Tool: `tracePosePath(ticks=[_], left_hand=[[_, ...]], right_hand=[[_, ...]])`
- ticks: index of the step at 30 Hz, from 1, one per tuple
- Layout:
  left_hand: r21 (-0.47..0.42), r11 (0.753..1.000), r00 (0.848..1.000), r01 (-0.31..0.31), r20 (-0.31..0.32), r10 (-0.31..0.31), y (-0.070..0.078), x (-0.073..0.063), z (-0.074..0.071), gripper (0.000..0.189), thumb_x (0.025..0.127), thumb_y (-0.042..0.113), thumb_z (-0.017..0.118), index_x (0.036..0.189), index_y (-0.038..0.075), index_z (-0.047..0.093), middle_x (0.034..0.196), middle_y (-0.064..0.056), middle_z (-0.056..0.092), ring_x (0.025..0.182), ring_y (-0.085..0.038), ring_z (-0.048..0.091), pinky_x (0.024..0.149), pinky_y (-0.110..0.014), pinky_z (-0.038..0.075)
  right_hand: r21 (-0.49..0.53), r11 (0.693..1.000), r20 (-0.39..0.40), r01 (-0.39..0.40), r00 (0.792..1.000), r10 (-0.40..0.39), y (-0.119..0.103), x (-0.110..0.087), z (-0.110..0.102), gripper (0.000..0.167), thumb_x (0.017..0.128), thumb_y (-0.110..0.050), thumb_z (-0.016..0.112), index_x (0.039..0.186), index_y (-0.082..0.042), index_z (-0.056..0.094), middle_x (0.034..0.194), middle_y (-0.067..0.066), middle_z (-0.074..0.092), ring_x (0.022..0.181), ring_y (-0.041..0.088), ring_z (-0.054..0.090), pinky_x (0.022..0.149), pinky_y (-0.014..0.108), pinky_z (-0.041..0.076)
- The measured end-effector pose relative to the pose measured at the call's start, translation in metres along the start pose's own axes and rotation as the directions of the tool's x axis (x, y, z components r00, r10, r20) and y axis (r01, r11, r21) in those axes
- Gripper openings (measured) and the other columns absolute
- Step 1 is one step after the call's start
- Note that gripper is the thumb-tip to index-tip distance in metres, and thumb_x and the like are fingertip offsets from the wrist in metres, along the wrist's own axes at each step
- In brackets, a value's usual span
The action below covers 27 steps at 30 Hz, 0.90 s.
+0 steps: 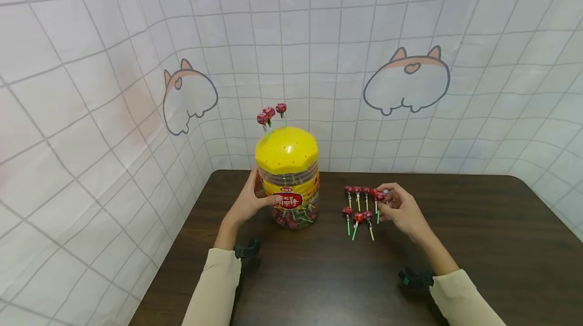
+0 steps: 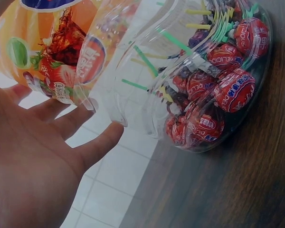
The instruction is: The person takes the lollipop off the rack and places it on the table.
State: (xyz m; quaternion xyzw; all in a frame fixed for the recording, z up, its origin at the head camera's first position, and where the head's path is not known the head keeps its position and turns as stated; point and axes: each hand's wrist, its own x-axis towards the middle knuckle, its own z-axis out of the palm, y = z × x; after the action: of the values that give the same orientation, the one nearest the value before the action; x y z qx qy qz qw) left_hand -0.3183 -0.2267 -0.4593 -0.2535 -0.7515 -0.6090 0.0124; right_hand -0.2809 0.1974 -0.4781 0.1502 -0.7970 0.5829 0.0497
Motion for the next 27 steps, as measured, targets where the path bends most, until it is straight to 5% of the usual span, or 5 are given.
tracePosePath(ticks=[14, 27], left_hand=[[-0.019, 1.0, 1.0, -0.014, 0.006, 0.014, -0.002, -0.004, -0.002, 0.096, 0.09, 0.016, 0.078, 0.161, 0.037, 0.018, 0.15, -0.009, 0.046, 0.133, -0.036, 0.053, 0.107, -0.06, 0.048], [-0.008, 1.0, 1.0, 0.001, -0.003, -0.001, 0.001, 0.0, 0.0, 0.093, 0.09, 0.019, 0.079, 0.16, 0.039, 0.02, 0.149, -0.008, 0.047, 0.134, -0.036, 0.052, 0.109, -0.065, 0.043]], right_hand=[[-0.08, 0.984, 0.174, -0.159, 0.97, 0.171, 0.016, -0.004, -0.003, 0.036, 0.098, 0.0, 0.061, 0.132, 0.0, 0.048, 0.093, 0.019, 0.055, 0.08, 0.029, 0.069, 0.068, 0.042, 0.062], [-0.24, 0.963, 0.224, -0.125, 0.958, 0.181, 0.023, -0.002, -0.007, 0.034, 0.097, -0.003, 0.066, 0.129, 0.0, 0.055, 0.09, 0.014, 0.06, 0.069, 0.019, 0.057, 0.059, 0.033, 0.053]])
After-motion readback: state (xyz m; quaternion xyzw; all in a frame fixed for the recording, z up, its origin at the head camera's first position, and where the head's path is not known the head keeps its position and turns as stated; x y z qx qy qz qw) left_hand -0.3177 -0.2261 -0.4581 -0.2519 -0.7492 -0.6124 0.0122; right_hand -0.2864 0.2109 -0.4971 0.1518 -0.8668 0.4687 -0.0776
